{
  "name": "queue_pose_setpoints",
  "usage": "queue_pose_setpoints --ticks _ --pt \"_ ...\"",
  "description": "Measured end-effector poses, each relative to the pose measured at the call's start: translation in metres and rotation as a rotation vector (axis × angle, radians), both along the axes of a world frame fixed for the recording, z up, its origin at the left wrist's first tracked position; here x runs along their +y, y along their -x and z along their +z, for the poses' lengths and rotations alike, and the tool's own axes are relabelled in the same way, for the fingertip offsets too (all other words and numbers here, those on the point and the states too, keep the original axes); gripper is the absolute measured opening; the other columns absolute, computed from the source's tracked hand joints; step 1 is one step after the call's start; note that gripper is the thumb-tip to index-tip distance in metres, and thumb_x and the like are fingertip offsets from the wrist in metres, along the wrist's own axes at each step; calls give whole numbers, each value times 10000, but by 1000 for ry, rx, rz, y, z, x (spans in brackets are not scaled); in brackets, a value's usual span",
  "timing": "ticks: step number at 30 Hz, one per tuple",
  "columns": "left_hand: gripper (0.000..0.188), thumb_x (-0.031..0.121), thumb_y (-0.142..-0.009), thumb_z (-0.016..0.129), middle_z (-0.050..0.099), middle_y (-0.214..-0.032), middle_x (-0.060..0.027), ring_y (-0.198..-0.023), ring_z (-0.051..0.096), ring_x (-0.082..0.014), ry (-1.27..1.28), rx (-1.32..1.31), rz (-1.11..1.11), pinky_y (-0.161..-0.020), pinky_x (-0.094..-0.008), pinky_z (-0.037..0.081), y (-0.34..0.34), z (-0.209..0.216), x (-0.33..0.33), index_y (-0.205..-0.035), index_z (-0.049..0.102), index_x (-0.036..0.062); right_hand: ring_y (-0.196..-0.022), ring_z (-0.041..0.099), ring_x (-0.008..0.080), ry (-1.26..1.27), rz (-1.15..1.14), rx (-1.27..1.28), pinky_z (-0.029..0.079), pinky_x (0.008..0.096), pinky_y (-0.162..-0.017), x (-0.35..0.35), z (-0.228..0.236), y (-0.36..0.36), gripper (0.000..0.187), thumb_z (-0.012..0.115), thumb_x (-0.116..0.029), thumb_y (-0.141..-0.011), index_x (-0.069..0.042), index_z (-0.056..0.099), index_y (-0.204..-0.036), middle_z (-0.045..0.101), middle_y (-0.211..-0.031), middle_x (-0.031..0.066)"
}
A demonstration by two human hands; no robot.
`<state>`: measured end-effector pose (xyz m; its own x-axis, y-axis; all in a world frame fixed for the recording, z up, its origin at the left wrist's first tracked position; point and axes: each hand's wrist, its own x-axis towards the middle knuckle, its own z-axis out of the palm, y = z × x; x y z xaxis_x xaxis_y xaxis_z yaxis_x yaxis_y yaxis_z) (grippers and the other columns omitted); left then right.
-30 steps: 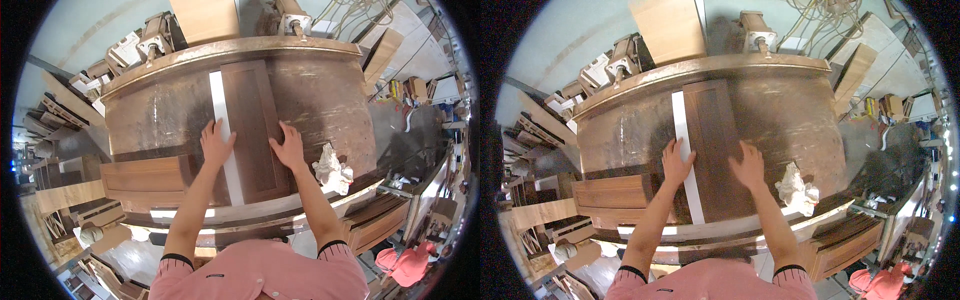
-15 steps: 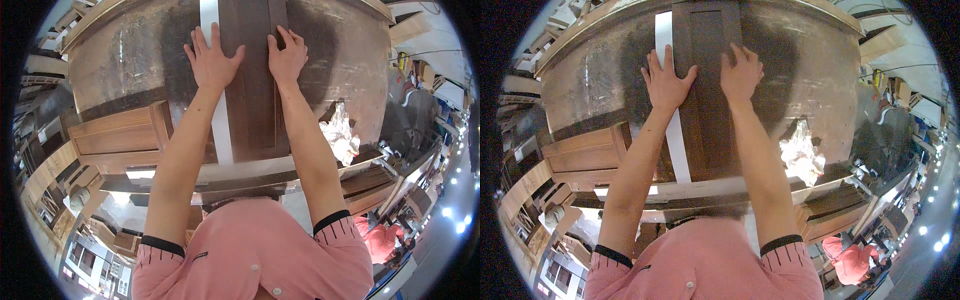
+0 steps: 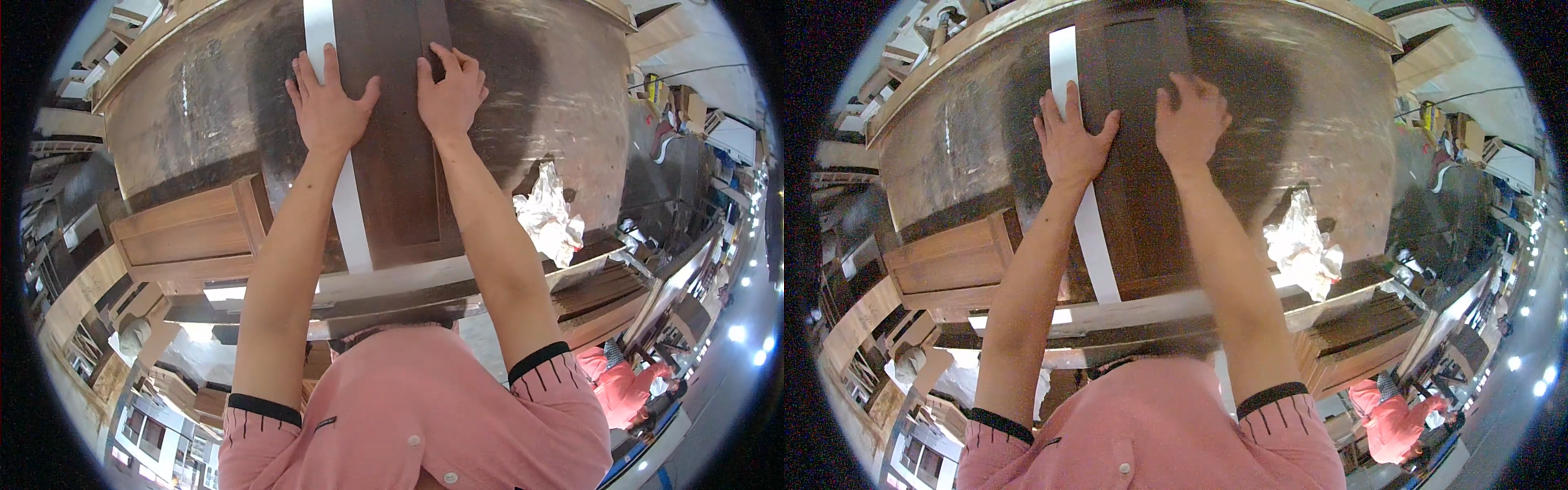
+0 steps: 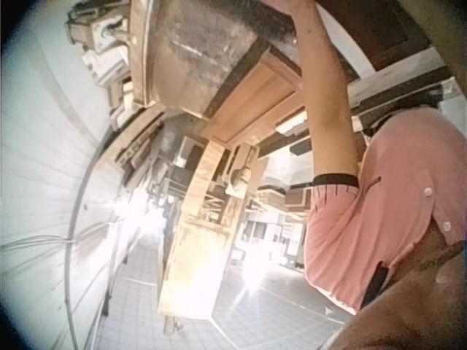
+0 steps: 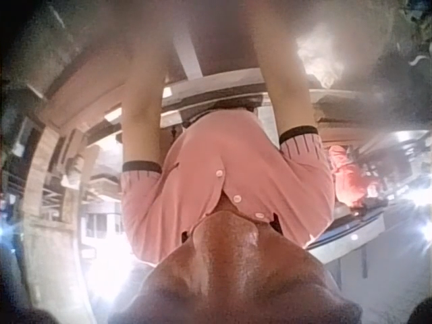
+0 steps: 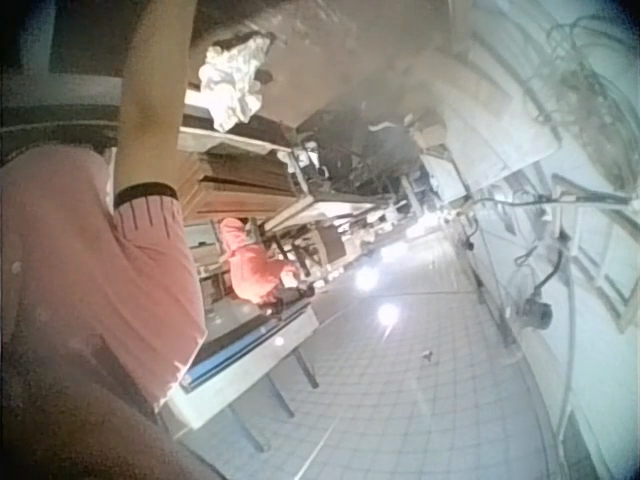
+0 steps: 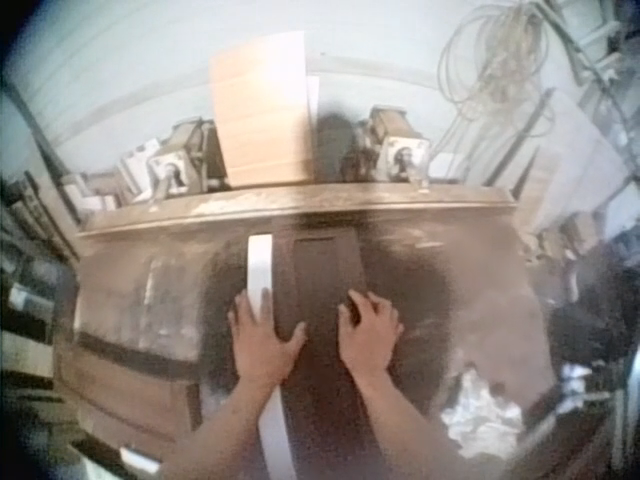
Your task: The person applies lacquer to wooden door panels using a white cloth and stacks them on a workbench.
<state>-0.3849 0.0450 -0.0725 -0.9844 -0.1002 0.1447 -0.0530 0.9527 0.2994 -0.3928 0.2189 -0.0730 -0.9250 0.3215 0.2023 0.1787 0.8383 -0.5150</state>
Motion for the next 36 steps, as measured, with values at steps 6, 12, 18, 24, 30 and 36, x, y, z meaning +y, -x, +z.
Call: queue_pose_setpoints --ticks 6,12,18,24,30,36 --pt "903 600 -876 648 293 -1575 -310 -1492 267 -443 -18 0 -15 -1219 -544 220 3 7 -1 -1561 350 94 -1252 517 355 -17 -12 -28 371 545 -1054 -2 13 2 365 682 -369 -925 -231 676 -1263 585 -1289 128" --pt "897 578 -889 642 261 -1590 -310 -1496 251 -448 -39 -24 -18 -1223 -549 212 -2 6 2 -1569 329 85 -1247 519 336 -31 -14 -25 369 536 -1062 0 9 -2 360 678 -367 -930 -233 671 -1264 573 -1294 117" --pt "896 591 -918 618 234 -1608 -291 -1511 227 -427 -42 -88 -10 -1236 -533 201 -2 18 1 -1590 280 104 -1243 520 333 -45 -16 -34 369 542 -1061 -2 11 -1 362 682 -364 -927 -237 662 -1265 560 -1310 107" --pt "891 553 -885 649 243 -1599 -302 -1507 237 -418 -68 -48 -2 -1236 -537 176 1 21 -10 -1566 333 73 -1221 531 339 -53 -14 -30 383 554 -1038 -14 15 4 355 685 -366 -923 -235 658 -1252 566 -1304 93" --pt "923 632 -888 625 278 -1590 -322 -1466 281 -487 -50 -184 -44 -1208 -571 220 -1 28 5 -1579 331 95 -1285 527 362 140 112 -82 379 570 -1085 19 36 -17 492 687 -299 -869 -113 619 -1319 605 -1366 150" --pt "782 486 -1011 535 212 -1617 -306 -1484 219 -480 -89 -370 -74 -1230 -519 199 -60 72 -6 -1588 266 32 -1487 284 350 59 106 -251 152 560 -1234 28 28 -150 843 574 -559 -945 -42 320 -1561 276 -1630 174"
